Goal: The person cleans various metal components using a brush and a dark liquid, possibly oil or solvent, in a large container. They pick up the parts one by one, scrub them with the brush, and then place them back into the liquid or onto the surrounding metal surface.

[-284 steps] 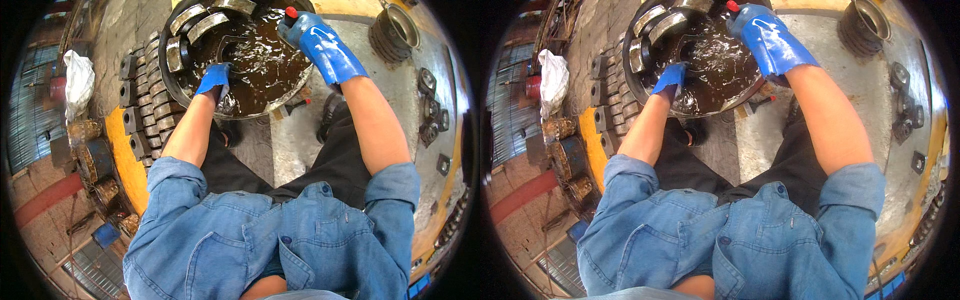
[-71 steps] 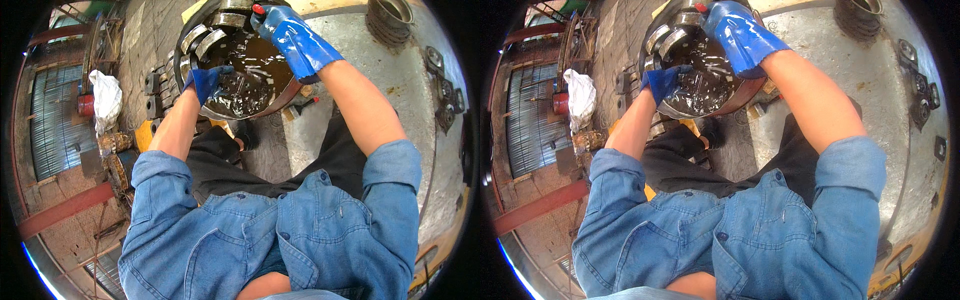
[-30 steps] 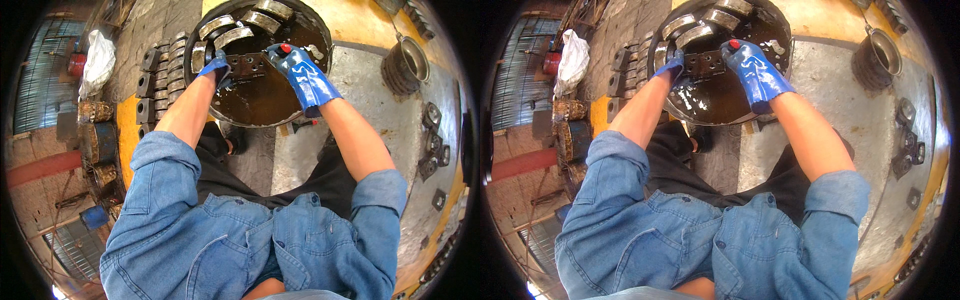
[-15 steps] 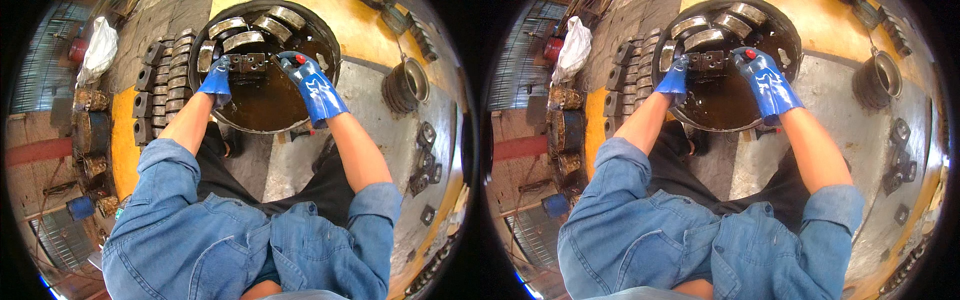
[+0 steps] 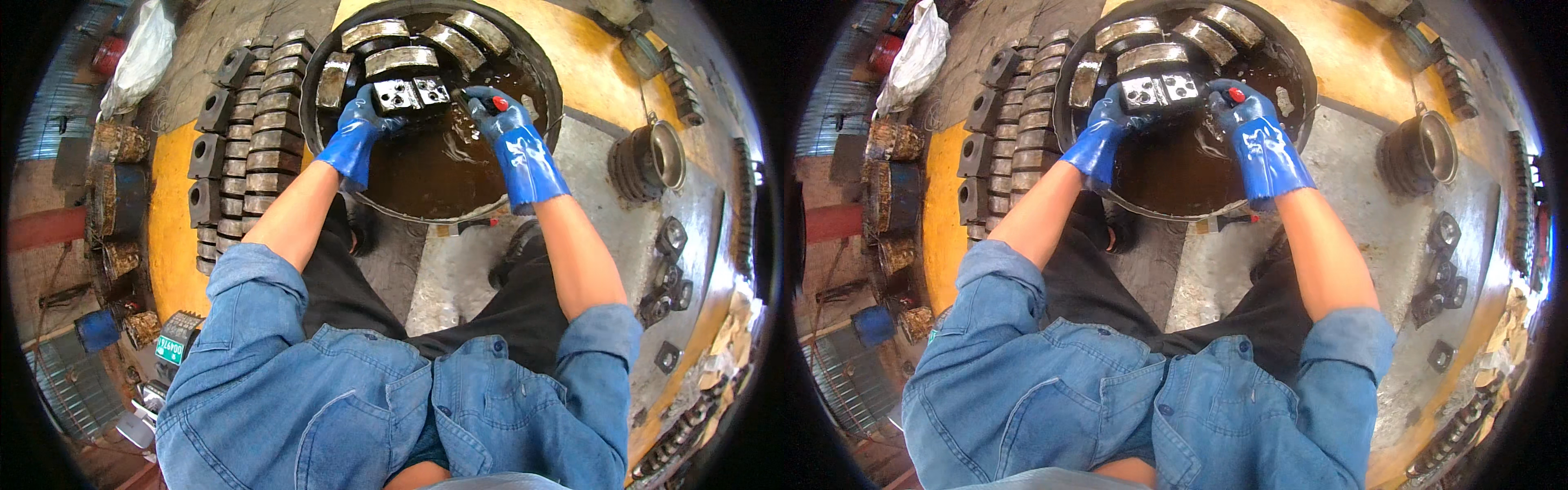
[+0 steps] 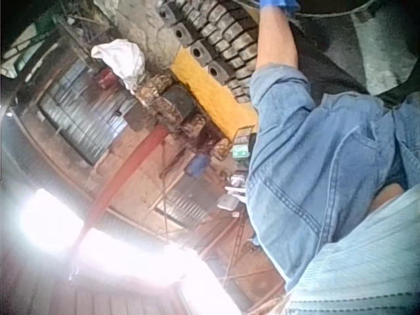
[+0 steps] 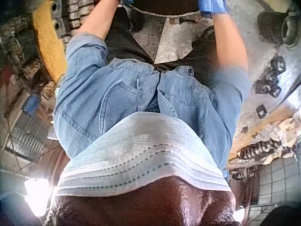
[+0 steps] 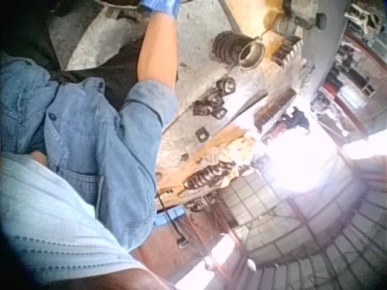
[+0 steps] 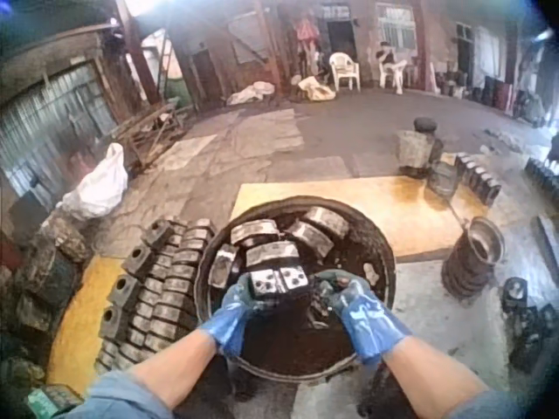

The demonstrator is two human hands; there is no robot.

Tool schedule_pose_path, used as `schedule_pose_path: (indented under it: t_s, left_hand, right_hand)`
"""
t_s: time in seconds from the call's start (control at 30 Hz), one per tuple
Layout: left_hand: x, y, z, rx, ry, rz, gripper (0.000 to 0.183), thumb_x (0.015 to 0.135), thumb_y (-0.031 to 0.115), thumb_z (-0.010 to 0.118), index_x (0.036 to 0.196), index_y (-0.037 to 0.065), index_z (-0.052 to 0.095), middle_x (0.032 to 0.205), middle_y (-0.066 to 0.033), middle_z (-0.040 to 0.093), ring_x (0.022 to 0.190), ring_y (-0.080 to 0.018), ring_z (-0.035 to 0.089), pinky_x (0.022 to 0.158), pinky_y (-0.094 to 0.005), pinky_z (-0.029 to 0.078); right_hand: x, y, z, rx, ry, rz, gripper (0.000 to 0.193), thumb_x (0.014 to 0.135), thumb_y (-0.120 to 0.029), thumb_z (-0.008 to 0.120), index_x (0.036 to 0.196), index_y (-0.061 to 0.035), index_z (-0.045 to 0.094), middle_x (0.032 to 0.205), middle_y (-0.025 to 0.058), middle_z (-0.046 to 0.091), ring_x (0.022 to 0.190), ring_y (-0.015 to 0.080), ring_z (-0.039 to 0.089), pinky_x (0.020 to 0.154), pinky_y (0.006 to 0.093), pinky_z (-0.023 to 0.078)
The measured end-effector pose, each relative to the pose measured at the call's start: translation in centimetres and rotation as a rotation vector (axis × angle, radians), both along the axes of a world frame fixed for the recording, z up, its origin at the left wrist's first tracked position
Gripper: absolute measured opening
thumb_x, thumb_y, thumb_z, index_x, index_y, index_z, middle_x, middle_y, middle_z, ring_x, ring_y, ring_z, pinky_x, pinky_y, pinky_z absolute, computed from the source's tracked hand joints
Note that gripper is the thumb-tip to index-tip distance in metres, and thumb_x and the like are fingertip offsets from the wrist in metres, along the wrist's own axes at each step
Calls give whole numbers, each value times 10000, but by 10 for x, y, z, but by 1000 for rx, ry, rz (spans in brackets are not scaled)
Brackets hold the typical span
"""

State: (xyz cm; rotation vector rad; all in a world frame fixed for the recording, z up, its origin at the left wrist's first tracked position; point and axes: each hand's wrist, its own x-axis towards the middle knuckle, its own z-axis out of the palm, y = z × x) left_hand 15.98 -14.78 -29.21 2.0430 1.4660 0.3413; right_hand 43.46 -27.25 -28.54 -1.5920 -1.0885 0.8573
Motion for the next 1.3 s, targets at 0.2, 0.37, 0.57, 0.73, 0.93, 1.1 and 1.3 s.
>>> schedule_pose_path:
  t_s: [0.2, 0.37, 0.57, 0.73, 0.93, 1.1, 1.3]
  left_hand:
    - [14, -7, -4, 1, 37, 42, 873, 635, 468, 970, 1328, 60, 630, 1253, -183, 732, 1188, -359, 691, 998, -451, 570]
    - [24, -1, -13, -79, 74, 96, 890, 625, 480, 976, 1325, 50, 632, 1254, -197, 730, 1174, -365, 699, 996, -450, 576]
    - [17, 7, -29, -74, 12, 92, 923, 605, 474, 986, 1325, 34, 612, 1247, -210, 727, 1179, -369, 696, 999, -453, 573]
    - [11, 3, -14, -43, 46, 78, 898, 604, 444, 990, 1307, 32, 613, 1242, -207, 728, 1179, -374, 692, 1002, -450, 567]
    - [12, 10, -13, -83, 88, 78, 945, 600, 448, 995, 1362, 60, 593, 1263, -203, 719, 1188, -372, 686, 1017, -448, 559]
    - [13, 21, -23, -73, 33, 4, 983, 591, 465, 1000, 1391, 79, 580, 1298, -184, 710, 1216, -353, 677, 1034, -437, 553]
    - [5, 38, -36, -72, 25, -57, 761, 633, 361, 978, 1297, 126, 690, 1251, -114, 754, 1164, -234, 717, 1004, -393, 572]
  right_hand:
    - [-24, -17, 53, 301, -347, 123, 290, 906, -78, 765, 1188, -147, 778, 1105, 118, 786, 1003, 219, 756, 879, 332, 594]
    - [-39, -19, 67, 494, -788, 301, 334, 880, -47, 760, 1188, -178, 755, 1136, 166, 753, 1021, 362, 745, 887, 415, 611]
    - [-39, -6, 51, 191, -922, 407, 516, 796, -131, 792, 1286, -261, 693, 1440, 104, 634, 1136, 352, 707, 945, 440, 596]
    - [-41, 3, 58, 304, -898, 360, 409, 851, -82, 740, 1221, -253, 728, 1322, 89, 709, 1103, 374, 716, 949, 441, 596]
    - [-24, 17, 45, 325, -859, 386, 415, 895, -112, 716, 1279, -268, 697, 1357, 125, 681, 1086, 374, 718, 935, 440, 600]
    - [-12, 17, 30, 377, -892, 419, 459, 855, -79, 723, 1270, -274, 703, 1353, 117, 686, 1063, 362, 726, 928, 437, 603]
    - [-14, 20, 33, 366, -902, 413, 489, 820, -65, 735, 1266, -262, 707, 1350, 108, 691, 1042, 333, 735, 929, 422, 604]
